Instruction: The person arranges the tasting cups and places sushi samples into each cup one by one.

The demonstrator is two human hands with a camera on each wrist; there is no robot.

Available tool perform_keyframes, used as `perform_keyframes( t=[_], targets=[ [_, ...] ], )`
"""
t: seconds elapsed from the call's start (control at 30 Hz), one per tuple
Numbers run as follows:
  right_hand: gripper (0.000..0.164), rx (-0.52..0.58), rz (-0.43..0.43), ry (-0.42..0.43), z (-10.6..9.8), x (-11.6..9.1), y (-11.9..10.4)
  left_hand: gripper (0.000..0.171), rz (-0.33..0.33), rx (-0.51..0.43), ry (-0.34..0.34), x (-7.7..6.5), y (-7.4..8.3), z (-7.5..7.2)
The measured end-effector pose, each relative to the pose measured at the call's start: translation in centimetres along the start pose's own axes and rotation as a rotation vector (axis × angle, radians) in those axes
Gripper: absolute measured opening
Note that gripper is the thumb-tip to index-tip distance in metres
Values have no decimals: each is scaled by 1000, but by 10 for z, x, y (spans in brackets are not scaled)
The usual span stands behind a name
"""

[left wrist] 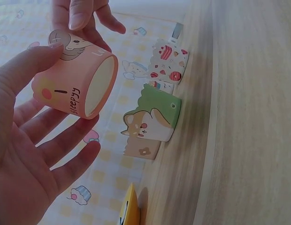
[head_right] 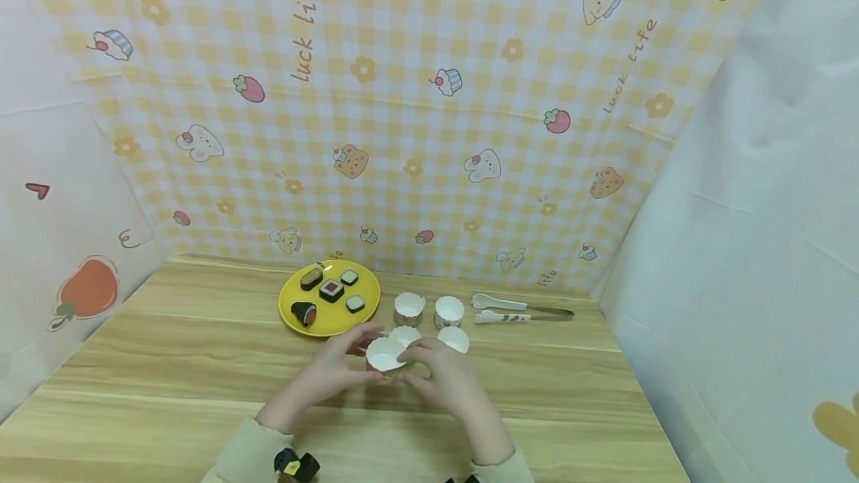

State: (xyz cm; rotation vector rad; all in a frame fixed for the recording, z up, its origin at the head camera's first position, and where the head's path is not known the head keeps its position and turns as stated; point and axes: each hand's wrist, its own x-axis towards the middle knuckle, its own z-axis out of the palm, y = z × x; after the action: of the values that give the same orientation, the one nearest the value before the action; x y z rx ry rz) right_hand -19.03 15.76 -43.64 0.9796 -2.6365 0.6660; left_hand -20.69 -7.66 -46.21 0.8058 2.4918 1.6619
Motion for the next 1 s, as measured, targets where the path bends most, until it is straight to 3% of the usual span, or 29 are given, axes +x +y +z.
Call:
perform_keyframes(
  t=[1.0],
  targets=[
    [13, -8, -18, 23, 1, 1, -3, 70, 3, 3, -25, 0, 0, -2]
  ],
)
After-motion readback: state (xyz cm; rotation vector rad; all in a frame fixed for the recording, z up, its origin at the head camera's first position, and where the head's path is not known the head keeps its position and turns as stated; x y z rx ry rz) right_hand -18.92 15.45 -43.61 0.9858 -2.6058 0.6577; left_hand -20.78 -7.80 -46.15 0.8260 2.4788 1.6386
